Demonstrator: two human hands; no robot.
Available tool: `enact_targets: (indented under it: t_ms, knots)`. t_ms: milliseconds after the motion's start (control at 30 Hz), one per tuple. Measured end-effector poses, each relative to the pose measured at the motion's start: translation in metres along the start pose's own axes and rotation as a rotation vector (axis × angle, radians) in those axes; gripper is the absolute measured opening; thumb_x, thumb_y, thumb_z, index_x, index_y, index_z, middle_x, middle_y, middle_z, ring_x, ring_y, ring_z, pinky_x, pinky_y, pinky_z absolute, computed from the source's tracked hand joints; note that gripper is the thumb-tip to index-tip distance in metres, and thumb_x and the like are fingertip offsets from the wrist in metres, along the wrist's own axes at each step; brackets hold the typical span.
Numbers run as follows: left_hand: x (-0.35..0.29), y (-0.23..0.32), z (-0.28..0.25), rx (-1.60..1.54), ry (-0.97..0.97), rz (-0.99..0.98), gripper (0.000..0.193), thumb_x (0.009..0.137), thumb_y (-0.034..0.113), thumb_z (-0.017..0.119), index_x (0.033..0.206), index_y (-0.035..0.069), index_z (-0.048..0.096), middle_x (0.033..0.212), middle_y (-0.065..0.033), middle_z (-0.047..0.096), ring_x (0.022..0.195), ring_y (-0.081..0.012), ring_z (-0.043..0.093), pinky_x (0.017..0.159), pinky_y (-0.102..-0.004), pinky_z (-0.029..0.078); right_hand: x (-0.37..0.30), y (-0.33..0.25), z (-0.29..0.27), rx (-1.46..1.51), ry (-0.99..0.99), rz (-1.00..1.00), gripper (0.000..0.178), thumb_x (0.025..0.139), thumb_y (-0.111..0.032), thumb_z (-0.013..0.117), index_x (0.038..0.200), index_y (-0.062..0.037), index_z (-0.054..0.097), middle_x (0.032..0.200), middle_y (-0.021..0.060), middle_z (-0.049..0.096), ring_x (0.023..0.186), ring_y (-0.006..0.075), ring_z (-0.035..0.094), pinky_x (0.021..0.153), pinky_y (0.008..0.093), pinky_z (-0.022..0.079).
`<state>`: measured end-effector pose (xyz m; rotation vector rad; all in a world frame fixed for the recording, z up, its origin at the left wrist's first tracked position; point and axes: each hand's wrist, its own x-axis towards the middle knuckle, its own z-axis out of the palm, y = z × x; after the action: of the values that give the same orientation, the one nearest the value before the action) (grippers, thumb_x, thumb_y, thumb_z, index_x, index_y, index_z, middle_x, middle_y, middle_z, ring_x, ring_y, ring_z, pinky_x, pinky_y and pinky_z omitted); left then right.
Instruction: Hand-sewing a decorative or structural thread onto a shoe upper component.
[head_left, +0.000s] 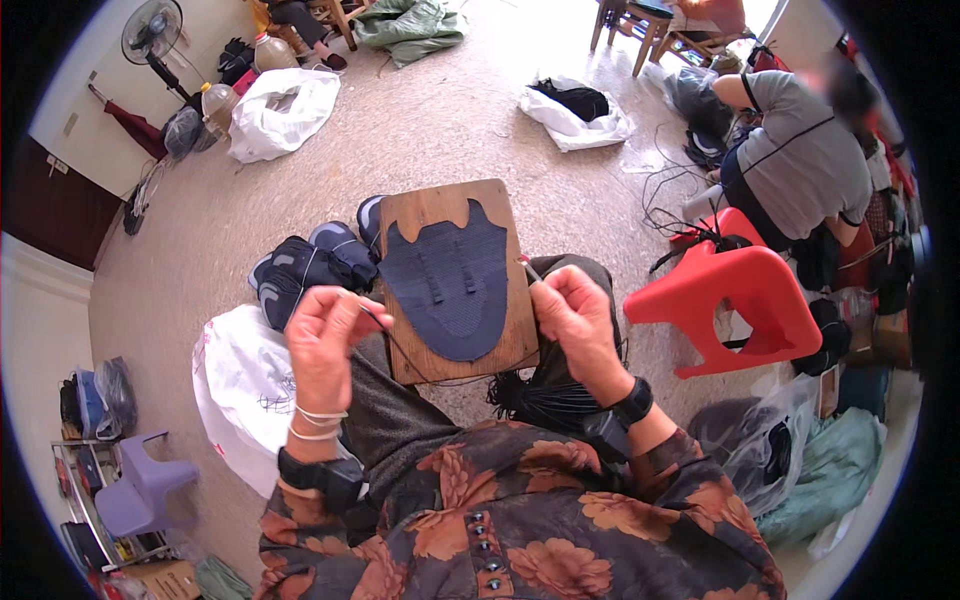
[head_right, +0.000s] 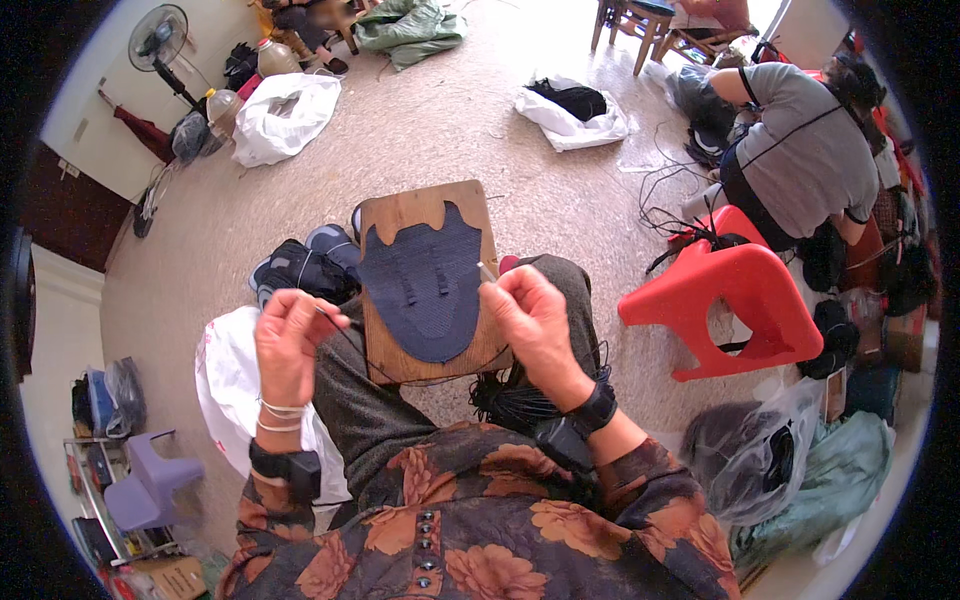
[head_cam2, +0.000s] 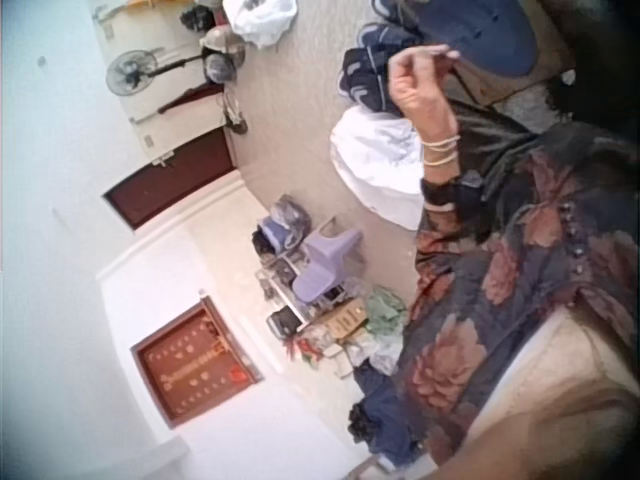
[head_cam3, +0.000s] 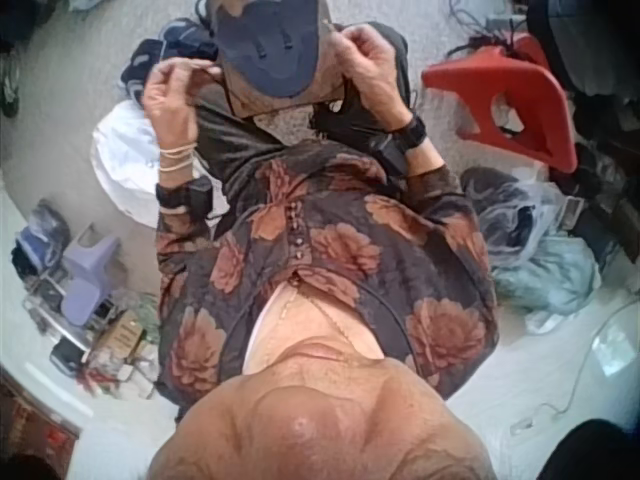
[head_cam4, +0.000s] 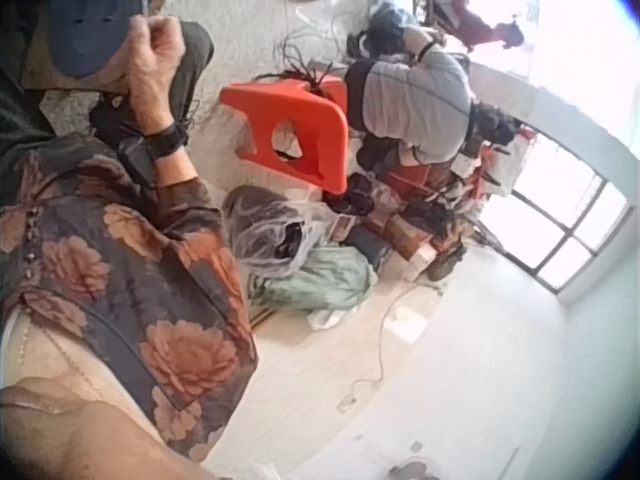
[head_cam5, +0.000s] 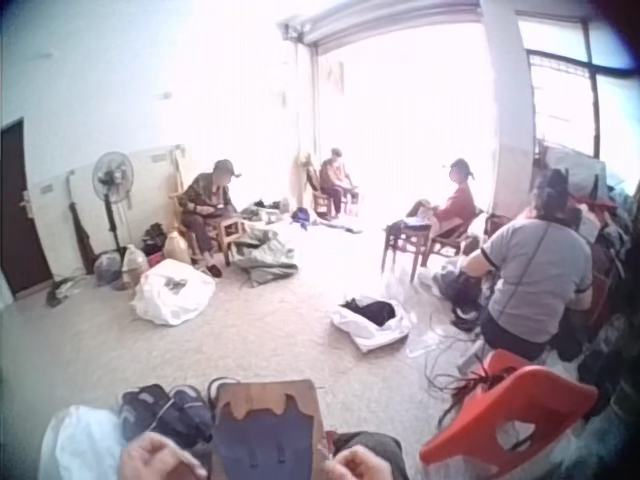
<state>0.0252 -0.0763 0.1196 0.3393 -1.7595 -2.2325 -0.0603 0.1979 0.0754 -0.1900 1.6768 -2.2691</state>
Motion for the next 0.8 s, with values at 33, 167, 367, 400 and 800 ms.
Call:
enact_targets:
  t_ms: [33, 167, 367, 400, 800]
  knots:
    - [0.008, 0.005, -0.007, 0.024, 0.030, 0.033, 0.009, 0.104, 0.013, 0.060, 0.104, 0.004, 0.060, 0.090, -0.0102, 0.071, 0.078, -0.0184, 0.071, 0.076, -0.0325, 0.061, 0.006, -0.002, -0.004, -0.064, 0.033, 0.000, 0.017, 0.101, -0.020, 0.067, 0.094, -0.0085, 0.058, 0.076, -0.0090, 0.053, 0.064, -0.0005, 0.042, 0.053, 0.0188, 0.032]
    - [0.047, 0.007, -0.033, 0.174, 0.109, 0.098, 0.011, 0.103, 0.013, 0.061, 0.108, 0.003, 0.063, 0.083, -0.0047, 0.067, 0.070, -0.0138, 0.068, 0.069, -0.0276, 0.059, 0.030, -0.005, -0.024, -0.176, 0.091, -0.025, 0.011, 0.101, -0.013, 0.064, 0.102, -0.0023, 0.062, 0.087, -0.0003, 0.069, 0.074, 0.0057, 0.060, 0.063, 0.0225, 0.048]
    - [0.074, -0.065, -0.038, 0.542, -0.111, 0.028, 0.008, 0.101, 0.008, 0.062, 0.100, 0.001, 0.067, 0.083, -0.0028, 0.068, 0.073, -0.0092, 0.066, 0.068, -0.0242, 0.057, 0.066, 0.034, -0.035, -0.774, -0.119, -0.173, 0.009, 0.095, -0.009, 0.066, 0.096, -0.0006, 0.063, 0.078, 0.0108, 0.069, 0.071, 0.0232, 0.068, 0.065, 0.0333, 0.053]
    - [0.074, -0.080, -0.033, 0.594, -0.139, 0.057, 0.008, 0.100, 0.007, 0.061, 0.099, 0.001, 0.067, 0.083, -0.0031, 0.068, 0.074, -0.0096, 0.067, 0.069, -0.0245, 0.056, 0.070, 0.040, -0.031, -0.929, -0.197, -0.295, 0.009, 0.094, -0.009, 0.066, 0.096, -0.0011, 0.063, 0.080, 0.0151, 0.069, 0.073, 0.0319, 0.069, 0.066, 0.0375, 0.054]
    - [0.069, -0.162, 0.031, 1.033, -0.148, 0.344, 0.007, 0.084, 0.009, 0.073, 0.085, 0.005, 0.067, 0.082, -0.0080, 0.061, 0.081, -0.0285, 0.060, 0.076, -0.0402, 0.046, 0.088, 0.108, -0.012, -1.105, -0.151, -0.330, 0.008, 0.091, -0.013, 0.067, 0.091, -0.0059, 0.063, 0.091, 0.0145, 0.060, 0.090, 0.0366, 0.063, 0.079, 0.0460, 0.052]
